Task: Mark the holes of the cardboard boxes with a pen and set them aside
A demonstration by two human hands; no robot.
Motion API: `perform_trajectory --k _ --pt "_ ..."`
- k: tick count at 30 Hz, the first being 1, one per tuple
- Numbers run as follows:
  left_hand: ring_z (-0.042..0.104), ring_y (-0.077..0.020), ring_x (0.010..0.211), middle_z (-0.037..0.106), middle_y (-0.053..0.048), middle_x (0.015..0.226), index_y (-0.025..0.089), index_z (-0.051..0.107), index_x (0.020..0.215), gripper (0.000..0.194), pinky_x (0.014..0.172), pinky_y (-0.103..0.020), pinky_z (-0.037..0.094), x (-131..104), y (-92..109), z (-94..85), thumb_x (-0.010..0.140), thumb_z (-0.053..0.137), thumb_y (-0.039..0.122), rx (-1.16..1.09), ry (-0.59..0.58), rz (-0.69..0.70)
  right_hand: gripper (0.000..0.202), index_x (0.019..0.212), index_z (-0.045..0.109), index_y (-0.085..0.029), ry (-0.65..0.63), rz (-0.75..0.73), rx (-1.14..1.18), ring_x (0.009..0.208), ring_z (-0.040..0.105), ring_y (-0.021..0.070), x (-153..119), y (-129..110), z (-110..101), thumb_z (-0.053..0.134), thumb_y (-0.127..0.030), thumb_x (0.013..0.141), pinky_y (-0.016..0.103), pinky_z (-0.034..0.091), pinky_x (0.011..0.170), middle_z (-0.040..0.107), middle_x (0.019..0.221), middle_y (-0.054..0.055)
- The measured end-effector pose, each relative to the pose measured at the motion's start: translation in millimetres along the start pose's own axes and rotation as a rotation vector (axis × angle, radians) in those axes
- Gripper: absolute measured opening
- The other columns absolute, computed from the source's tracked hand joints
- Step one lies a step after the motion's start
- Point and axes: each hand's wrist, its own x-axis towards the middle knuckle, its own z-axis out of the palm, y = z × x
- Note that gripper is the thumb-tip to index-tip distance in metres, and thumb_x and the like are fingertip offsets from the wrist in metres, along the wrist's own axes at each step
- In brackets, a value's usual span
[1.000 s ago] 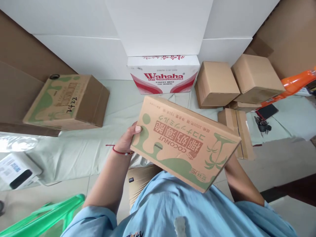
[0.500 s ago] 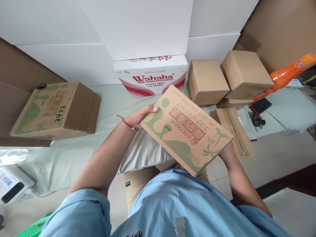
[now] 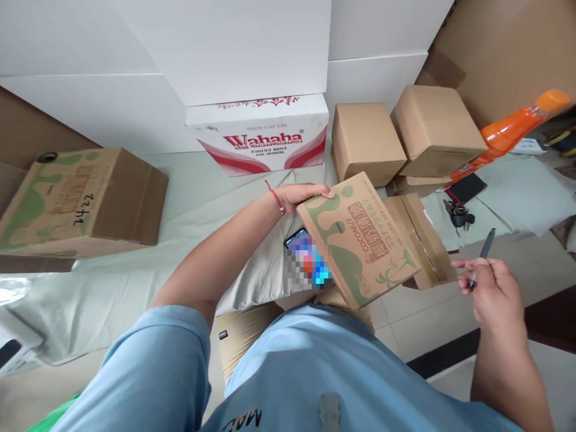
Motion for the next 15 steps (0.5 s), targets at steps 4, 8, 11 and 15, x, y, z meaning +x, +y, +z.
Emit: perform_trajectory --k 4,8,11,15 --pt "0.082 -0.0356 0.118 0.088 -0.013 0.114 0.019 0.084 0.101 0.042 0.108 -0.046 0.065 26.9 17.9 15.5 0.071 0.088 0.047 0.046 0.041 -0.075 0.04 0.088 0.054 -0.024 0.075 -0.031 0.136 0.046 0.052 0.0088 -5.9 -5.2 6.6 0.079 -0.056 0.082 0.023 0.037 0.044 0.073 0.077 0.001" --pt "0.078 -0.0366 0.128 0.085 -0.017 0.127 0.017 0.082 0.104 0.044 0.114 -0.046 0.062 46.7 23.7 35.3 0.068 0.09 0.042 0.095 0.262 0.085 0.033 0.091 0.055 -0.024 0.164 -0.077 0.139 0.057 0.059 0.0111 -0.7 4.9 2.6 0.073 -0.051 0.085 0.025 0.045 0.053 0.073 0.081 0.001" --pt "0.062 -0.0381 0.151 0.072 -0.019 0.154 0.016 0.075 0.132 0.067 0.128 -0.048 0.049 39.3 9.9 49.3 0.073 0.09 0.043 0.154 0.45 0.187 0.029 0.093 0.061 -0.022 0.302 -0.086 0.023 0.071 0.065 0.0137 10.3 21.3 -7.0 0.069 -0.048 0.085 0.031 0.055 0.071 0.073 0.089 0.002" --pt "0.041 -0.0393 0.168 0.048 -0.021 0.176 0.016 0.053 0.162 0.089 0.136 -0.052 0.034 -1.1 -28.9 70.9 0.087 0.081 0.056 0.281 0.866 0.345 0.029 0.092 0.065 -0.022 0.39 0.032 -0.05 0.082 0.067 0.0188 27.6 46.7 -10.3 0.068 -0.048 0.079 0.044 0.056 0.093 0.067 0.089 0.0"
